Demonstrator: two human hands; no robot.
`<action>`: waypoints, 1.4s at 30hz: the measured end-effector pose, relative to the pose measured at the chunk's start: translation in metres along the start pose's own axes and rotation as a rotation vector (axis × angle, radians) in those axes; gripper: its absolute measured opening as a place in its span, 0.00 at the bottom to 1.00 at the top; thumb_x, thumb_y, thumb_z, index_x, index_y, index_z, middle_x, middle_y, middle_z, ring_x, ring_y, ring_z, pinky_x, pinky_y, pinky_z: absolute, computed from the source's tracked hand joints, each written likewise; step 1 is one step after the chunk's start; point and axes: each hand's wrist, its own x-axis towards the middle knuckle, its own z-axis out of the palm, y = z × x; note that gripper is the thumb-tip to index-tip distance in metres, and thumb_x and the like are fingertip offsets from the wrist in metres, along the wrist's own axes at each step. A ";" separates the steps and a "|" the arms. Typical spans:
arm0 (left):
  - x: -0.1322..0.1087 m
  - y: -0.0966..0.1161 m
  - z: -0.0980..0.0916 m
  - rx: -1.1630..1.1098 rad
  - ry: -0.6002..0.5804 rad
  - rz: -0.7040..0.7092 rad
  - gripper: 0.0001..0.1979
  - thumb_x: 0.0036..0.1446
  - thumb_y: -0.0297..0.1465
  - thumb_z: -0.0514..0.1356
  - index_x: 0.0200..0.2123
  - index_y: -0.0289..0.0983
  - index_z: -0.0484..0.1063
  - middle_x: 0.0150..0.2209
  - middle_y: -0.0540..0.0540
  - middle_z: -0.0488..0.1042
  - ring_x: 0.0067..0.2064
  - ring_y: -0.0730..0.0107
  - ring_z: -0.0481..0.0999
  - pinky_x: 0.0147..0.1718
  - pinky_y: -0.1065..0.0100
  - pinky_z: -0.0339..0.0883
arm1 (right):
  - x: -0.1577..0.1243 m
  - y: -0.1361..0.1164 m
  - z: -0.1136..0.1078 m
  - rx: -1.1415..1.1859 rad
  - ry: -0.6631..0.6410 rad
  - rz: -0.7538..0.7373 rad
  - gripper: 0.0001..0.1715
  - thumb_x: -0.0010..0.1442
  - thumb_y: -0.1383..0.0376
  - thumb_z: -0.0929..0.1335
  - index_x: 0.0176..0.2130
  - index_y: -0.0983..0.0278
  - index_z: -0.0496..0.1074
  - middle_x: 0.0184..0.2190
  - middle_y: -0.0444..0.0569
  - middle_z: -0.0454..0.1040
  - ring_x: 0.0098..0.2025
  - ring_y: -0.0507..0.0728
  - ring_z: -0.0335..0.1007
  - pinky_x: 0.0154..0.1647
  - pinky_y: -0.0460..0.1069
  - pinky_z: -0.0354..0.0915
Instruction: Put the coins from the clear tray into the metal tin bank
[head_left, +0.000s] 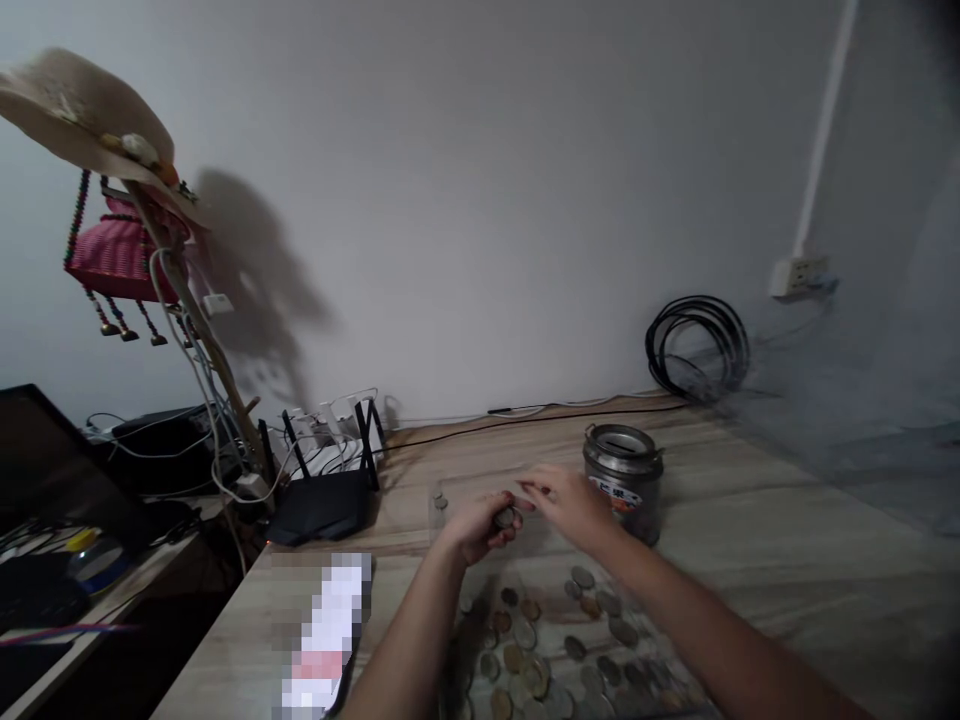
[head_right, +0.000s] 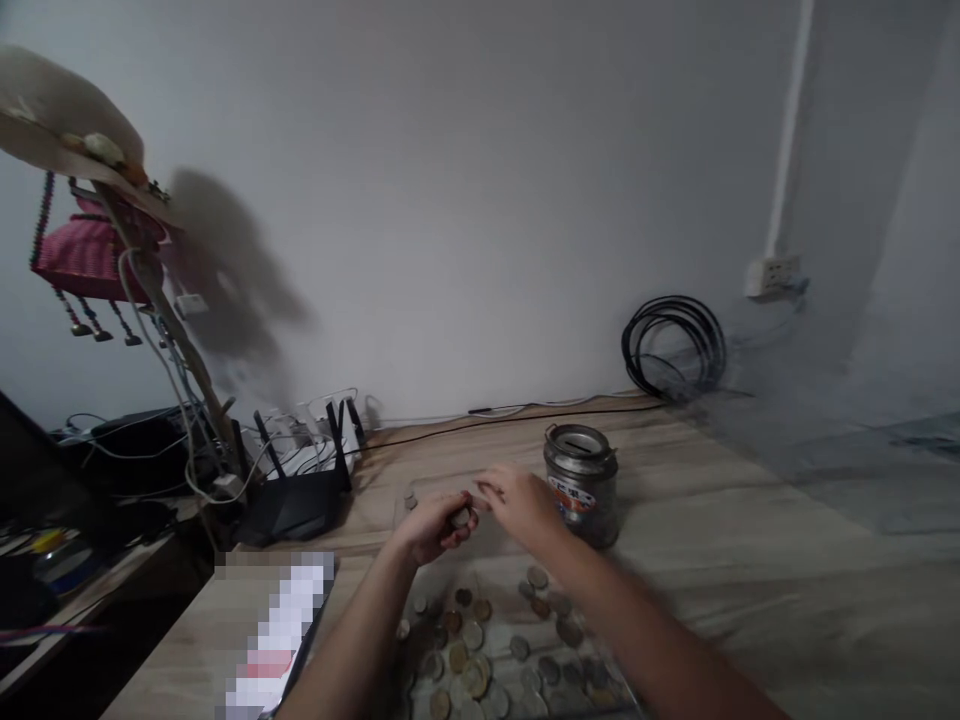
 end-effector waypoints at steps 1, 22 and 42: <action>-0.001 0.001 0.000 0.009 -0.001 -0.013 0.19 0.50 0.41 0.55 0.36 0.30 0.71 0.22 0.51 0.64 0.17 0.84 0.57 0.15 0.74 0.35 | 0.001 0.006 -0.011 -0.057 0.081 0.006 0.15 0.57 0.65 0.60 0.36 0.59 0.75 0.34 0.48 0.75 0.38 0.55 0.68 0.37 0.48 0.61; -0.001 0.002 0.000 0.012 0.053 -0.044 0.18 0.48 0.37 0.54 0.37 0.30 0.71 0.24 0.51 0.64 0.18 0.84 0.58 0.16 0.74 0.35 | 0.008 0.088 -0.074 -0.249 0.315 0.456 0.11 0.46 0.56 0.66 0.26 0.58 0.76 0.27 0.47 0.75 0.31 0.58 0.68 0.28 0.50 0.54; -0.001 0.002 -0.001 -0.056 0.028 -0.062 0.16 0.50 0.35 0.55 0.37 0.30 0.71 0.25 0.49 0.64 0.19 0.83 0.58 0.17 0.74 0.36 | 0.009 0.050 -0.058 -0.168 0.471 0.132 0.13 0.54 0.60 0.62 0.31 0.61 0.74 0.33 0.50 0.74 0.39 0.58 0.65 0.41 0.53 0.59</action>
